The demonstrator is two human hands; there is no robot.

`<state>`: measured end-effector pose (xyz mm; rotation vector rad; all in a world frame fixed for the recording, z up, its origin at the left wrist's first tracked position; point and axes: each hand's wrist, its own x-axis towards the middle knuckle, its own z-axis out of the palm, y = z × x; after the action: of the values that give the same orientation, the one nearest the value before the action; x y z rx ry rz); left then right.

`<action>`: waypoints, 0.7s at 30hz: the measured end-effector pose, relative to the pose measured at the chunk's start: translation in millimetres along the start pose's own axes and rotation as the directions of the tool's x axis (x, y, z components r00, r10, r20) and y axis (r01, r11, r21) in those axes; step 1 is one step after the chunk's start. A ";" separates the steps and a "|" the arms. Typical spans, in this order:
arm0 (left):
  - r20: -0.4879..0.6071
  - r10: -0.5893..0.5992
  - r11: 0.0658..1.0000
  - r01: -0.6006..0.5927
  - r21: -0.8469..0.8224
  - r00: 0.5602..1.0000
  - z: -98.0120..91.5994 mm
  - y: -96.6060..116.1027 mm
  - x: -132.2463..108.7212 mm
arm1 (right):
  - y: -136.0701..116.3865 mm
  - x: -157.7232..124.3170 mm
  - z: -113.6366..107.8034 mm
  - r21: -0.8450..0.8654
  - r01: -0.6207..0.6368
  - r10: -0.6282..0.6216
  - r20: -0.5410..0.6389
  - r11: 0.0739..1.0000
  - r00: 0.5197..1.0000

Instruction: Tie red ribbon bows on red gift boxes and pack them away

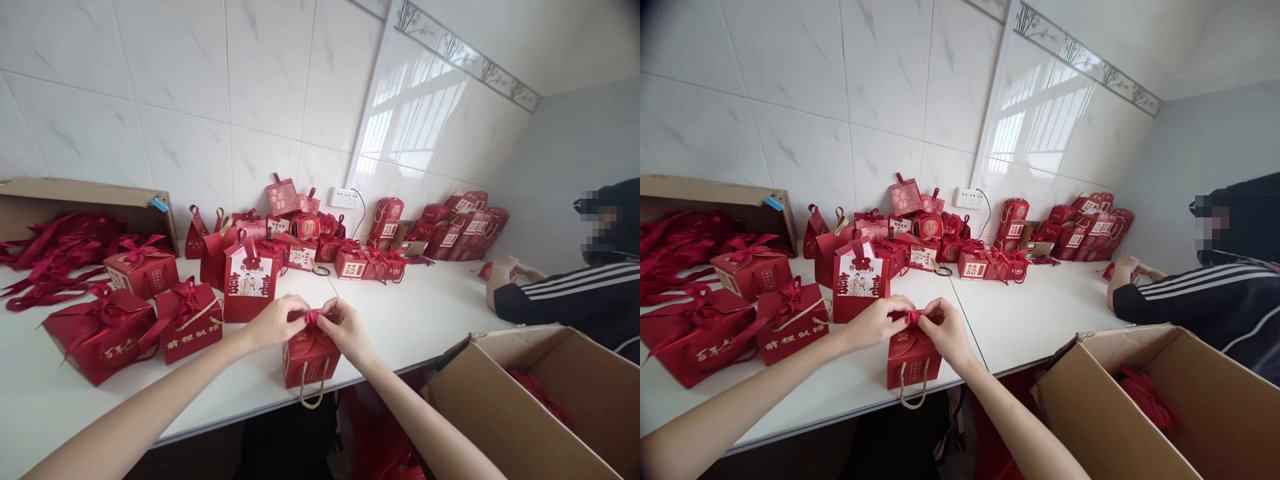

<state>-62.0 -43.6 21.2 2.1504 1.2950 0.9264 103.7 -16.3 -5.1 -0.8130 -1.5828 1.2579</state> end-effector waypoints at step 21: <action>-0.158 -0.253 0.851 0.142 -0.506 0.954 28.2 1.0 -10.3 | 8.2 -9.5 -11.9 -0.454 0.318 -0.358 -0.002 0.832 0.934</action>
<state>-43.9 -54.5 -0.1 1.5249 1.1905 1.2722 117.9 -18.6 -14.9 -0.8053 -1.8773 0.5967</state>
